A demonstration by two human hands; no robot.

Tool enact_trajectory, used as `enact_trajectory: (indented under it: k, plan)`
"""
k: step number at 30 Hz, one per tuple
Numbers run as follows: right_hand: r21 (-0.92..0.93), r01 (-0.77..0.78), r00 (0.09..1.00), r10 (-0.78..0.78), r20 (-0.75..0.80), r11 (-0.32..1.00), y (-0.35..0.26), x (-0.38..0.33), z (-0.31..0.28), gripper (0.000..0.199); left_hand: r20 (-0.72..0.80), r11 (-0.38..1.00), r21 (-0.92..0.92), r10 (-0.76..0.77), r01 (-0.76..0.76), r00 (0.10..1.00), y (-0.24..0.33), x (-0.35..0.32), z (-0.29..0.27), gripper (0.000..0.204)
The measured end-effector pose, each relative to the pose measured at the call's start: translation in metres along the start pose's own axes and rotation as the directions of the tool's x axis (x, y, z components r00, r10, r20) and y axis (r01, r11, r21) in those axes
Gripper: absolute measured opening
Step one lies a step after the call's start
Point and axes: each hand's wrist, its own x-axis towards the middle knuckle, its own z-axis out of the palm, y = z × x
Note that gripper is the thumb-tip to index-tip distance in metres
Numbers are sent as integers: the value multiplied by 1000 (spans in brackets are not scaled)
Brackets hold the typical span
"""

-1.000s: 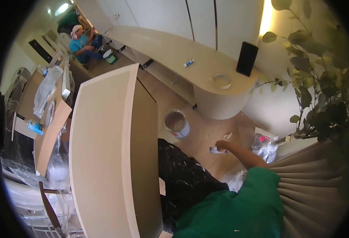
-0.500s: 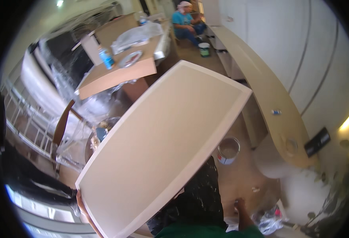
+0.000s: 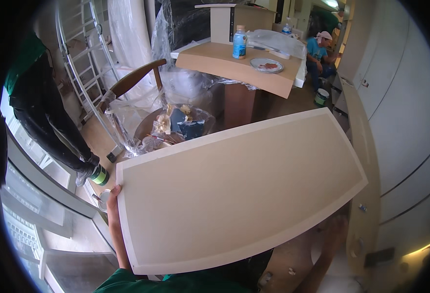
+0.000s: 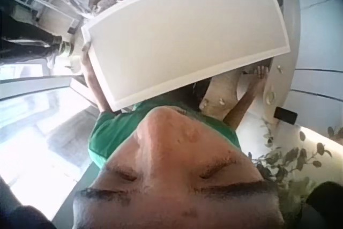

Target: The person sands the surface and edges of a wooden drawer panel using a piece of sandpaper, turning the panel over to reach different sides.

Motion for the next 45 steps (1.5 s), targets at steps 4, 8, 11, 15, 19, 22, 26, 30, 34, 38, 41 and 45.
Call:
enact_trajectory:
  k: [4, 8, 11, 15, 19, 22, 26, 30, 34, 38, 41, 45]
  plan:
    - [261, 102, 953, -20, -301, 960, -159, 80, 26, 60, 0, 994, -48, 103, -103, 995, -3, -12, -17, 67]
    - [-44, 118, 992, -120, -35, 992, -223, 146, 37, 62, -49, 995, -96, 6, -10, 999, -9, -11, -30, 62]
    - [-344, -68, 967, 147, 210, 936, -254, 167, 77, 63, -116, 994, -78, 66, -75, 991, -24, -14, -42, 62]
    - [-427, -19, 924, 179, 339, 904, -245, 181, 94, 66, -162, 988, 12, 157, -157, 974, -41, -7, -56, 62]
    - [-462, 100, 944, 63, 325, 881, -258, 178, 125, 68, -161, 978, -144, 127, -150, 979, -23, -24, -34, 55]
    - [-333, -4, 941, 116, 317, 943, -259, 173, 160, 65, -228, 964, -163, 169, -209, 959, -36, -12, -70, 54]
    - [-165, -77, 908, 137, 396, 983, -206, 162, 205, 58, -187, 968, -93, 211, -231, 959, -22, -33, -76, 61]
    - [-214, -218, 878, 287, 383, 952, -129, 148, 247, 66, -146, 960, -6, 276, -280, 950, 8, -58, -52, 57]
    - [-129, -390, 816, 407, 409, 912, -68, 105, 281, 66, -61, 935, 185, 316, -301, 947, 28, -67, -26, 57]
    - [-184, -454, 740, 484, 467, 872, 8, 64, 323, 84, -43, 851, 395, 392, -345, 919, 42, -79, 2, 57]
    - [-430, -337, 784, 502, 364, 838, 80, 77, 341, 98, -120, 833, 418, 446, -362, 887, 30, -53, 9, 54]
    - [-581, -236, 707, 548, 447, 779, 77, 61, 378, 112, 25, 801, 470, 406, -369, 913, 52, -50, 32, 48]
